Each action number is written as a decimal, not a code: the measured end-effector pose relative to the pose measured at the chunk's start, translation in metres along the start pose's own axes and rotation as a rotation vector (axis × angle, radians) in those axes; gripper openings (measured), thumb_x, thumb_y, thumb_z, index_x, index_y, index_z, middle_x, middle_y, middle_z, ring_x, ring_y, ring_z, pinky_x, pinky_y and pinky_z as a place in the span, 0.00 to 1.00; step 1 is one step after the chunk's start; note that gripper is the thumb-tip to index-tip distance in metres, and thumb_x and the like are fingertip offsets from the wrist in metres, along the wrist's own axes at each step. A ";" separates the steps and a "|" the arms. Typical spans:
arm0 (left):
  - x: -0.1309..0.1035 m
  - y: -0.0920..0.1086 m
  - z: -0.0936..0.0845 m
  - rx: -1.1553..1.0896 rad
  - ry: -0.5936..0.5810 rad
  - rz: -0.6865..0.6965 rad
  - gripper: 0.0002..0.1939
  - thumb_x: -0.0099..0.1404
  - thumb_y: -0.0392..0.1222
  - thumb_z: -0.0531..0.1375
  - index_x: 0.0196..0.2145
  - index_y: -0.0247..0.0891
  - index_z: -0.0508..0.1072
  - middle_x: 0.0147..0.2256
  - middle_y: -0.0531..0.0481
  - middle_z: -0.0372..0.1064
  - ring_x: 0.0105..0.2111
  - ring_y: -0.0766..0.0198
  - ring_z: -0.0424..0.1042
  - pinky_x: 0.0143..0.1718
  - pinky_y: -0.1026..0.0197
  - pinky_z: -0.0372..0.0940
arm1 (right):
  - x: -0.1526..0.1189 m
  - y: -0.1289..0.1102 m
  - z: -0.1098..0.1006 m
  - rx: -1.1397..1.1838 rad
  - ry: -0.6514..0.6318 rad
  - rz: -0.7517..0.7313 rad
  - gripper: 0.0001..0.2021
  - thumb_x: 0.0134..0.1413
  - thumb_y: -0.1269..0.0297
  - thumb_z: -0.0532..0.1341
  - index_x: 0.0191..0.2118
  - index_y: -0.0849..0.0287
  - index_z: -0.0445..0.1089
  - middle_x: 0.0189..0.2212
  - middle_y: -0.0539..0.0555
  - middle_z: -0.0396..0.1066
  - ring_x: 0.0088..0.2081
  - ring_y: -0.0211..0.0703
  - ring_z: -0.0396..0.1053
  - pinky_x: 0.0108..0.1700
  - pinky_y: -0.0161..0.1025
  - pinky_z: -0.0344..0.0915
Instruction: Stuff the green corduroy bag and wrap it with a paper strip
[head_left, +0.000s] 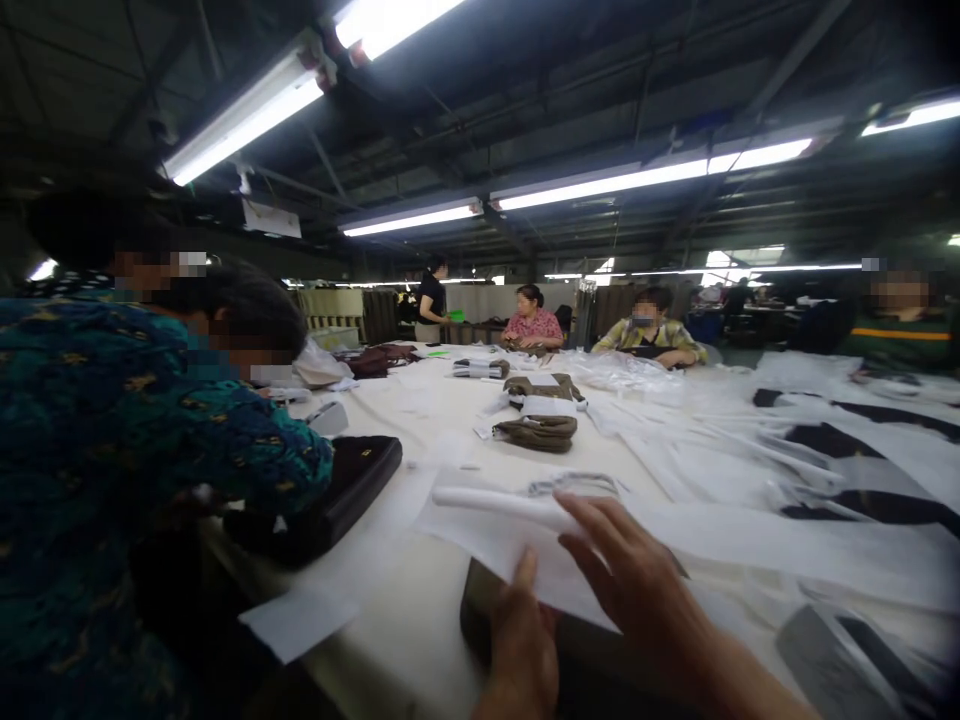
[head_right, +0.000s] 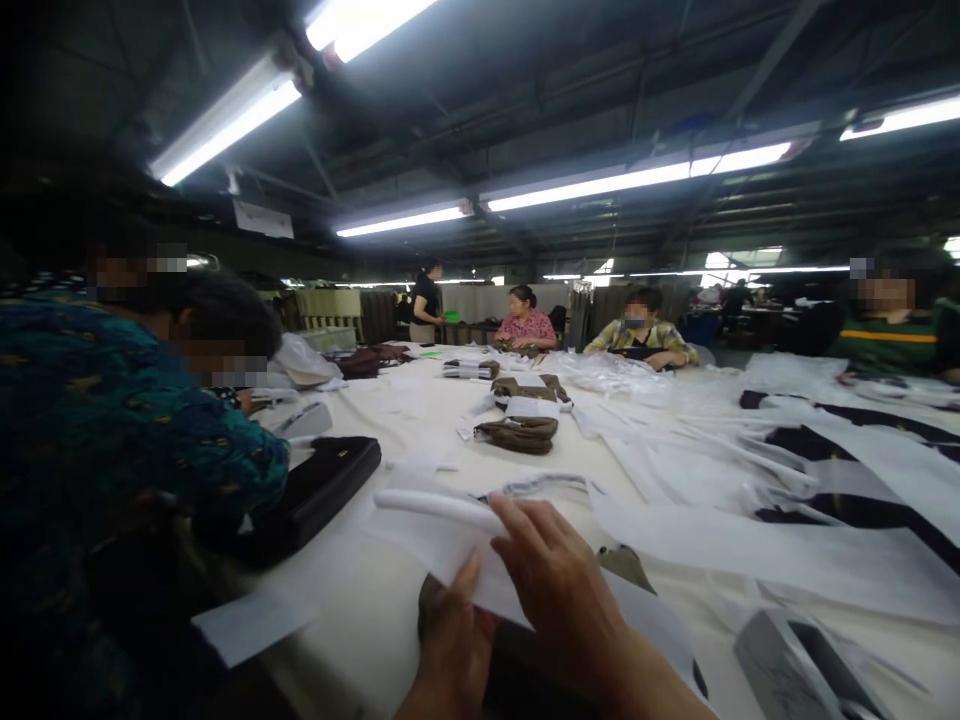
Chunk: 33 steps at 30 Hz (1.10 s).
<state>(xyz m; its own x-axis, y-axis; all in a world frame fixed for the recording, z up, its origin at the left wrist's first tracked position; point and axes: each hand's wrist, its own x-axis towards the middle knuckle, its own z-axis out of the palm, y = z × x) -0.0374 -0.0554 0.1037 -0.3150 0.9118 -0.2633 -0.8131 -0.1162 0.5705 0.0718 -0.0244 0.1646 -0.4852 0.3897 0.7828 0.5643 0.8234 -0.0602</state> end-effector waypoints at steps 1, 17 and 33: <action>-0.005 -0.001 0.001 0.002 -0.002 -0.008 0.10 0.56 0.34 0.60 0.37 0.32 0.71 0.36 0.43 0.72 0.39 0.57 0.71 0.36 0.62 0.68 | -0.006 -0.003 0.009 -0.029 -0.027 -0.063 0.14 0.58 0.68 0.51 0.50 0.60 0.60 0.40 0.58 0.66 0.40 0.45 0.64 0.41 0.42 0.65; -0.025 0.006 -0.007 -0.197 0.005 -0.186 0.15 0.68 0.37 0.46 0.48 0.31 0.64 0.35 0.42 0.70 0.35 0.63 0.72 0.33 0.63 0.70 | -0.069 -0.026 0.024 -0.032 -0.034 -0.103 0.12 0.58 0.69 0.52 0.47 0.61 0.63 0.38 0.55 0.67 0.40 0.43 0.61 0.40 0.42 0.60; -0.029 -0.013 -0.015 -0.050 0.089 -0.080 0.10 0.60 0.30 0.56 0.40 0.29 0.67 0.33 0.43 0.71 0.35 0.60 0.72 0.38 0.60 0.69 | -0.092 -0.027 0.019 0.105 0.004 -0.066 0.12 0.58 0.71 0.50 0.45 0.61 0.66 0.35 0.56 0.70 0.39 0.41 0.66 0.39 0.39 0.67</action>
<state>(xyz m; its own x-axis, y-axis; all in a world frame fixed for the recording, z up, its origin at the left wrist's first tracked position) -0.0251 -0.0867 0.0919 -0.2889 0.8806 -0.3756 -0.8601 -0.0664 0.5058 0.0885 -0.0745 0.0822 -0.5158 0.3319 0.7898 0.4580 0.8859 -0.0732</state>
